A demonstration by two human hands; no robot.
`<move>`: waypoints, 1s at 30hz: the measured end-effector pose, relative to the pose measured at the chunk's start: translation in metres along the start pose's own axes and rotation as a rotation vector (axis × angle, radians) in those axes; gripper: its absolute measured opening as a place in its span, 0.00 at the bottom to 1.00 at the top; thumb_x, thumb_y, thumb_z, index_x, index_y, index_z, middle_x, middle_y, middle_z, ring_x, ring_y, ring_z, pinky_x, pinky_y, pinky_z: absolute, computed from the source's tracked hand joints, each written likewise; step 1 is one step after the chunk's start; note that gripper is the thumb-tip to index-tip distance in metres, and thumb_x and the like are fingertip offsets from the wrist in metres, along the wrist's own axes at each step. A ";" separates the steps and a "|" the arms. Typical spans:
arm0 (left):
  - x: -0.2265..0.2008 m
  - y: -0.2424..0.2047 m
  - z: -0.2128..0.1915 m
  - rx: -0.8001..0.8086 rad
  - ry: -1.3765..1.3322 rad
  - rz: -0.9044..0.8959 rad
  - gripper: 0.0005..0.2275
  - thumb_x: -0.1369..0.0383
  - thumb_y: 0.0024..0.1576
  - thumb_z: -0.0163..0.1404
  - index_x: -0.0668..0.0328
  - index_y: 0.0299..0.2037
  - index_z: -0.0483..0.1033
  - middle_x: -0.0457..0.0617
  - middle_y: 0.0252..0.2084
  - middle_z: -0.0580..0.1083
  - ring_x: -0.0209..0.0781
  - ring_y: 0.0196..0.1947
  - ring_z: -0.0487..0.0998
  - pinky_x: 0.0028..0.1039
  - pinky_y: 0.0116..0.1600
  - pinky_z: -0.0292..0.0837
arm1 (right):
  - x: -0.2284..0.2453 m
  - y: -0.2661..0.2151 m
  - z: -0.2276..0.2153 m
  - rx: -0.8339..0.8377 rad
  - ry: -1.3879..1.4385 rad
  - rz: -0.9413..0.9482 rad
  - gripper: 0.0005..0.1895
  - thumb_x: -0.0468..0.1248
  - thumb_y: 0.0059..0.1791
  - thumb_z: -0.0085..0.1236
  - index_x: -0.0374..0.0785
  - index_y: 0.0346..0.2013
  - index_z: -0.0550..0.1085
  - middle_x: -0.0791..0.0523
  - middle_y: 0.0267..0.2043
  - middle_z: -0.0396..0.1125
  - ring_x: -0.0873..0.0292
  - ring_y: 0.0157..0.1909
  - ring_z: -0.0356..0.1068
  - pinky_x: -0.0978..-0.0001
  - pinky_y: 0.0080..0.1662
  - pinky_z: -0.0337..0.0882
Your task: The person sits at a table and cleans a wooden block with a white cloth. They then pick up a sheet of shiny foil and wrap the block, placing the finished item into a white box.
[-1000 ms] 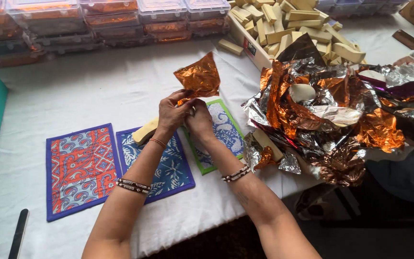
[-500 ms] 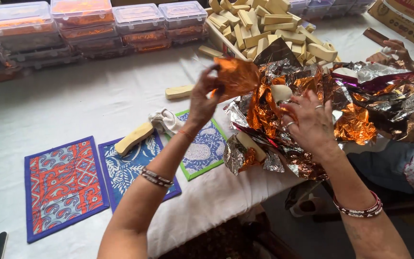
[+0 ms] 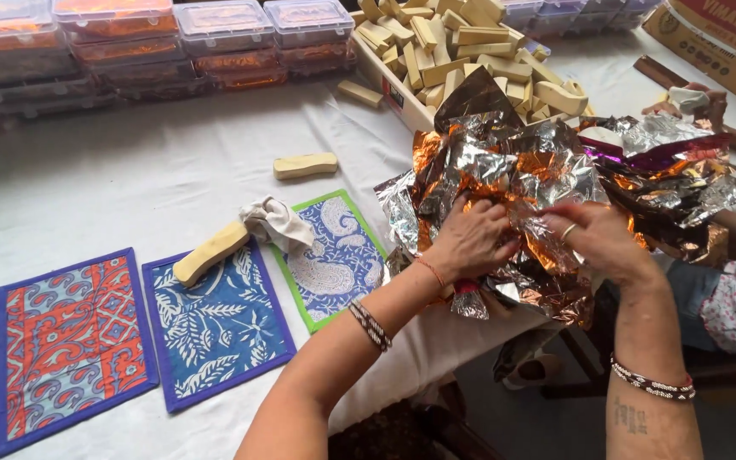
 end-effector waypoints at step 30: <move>0.013 0.020 0.019 -0.241 -0.311 -0.196 0.14 0.77 0.54 0.50 0.53 0.50 0.73 0.53 0.28 0.77 0.53 0.31 0.81 0.52 0.42 0.74 | -0.062 0.192 0.038 0.052 0.309 -0.278 0.39 0.41 0.41 0.68 0.37 0.65 0.64 0.49 0.55 0.70 0.51 0.54 0.72 0.57 0.56 0.76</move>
Point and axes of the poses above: each hand's wrist, its own y-axis towards the middle knuckle, its own z-axis out of the palm, x = y × z, the point moved 1 cm from there along y, towards the middle knuckle
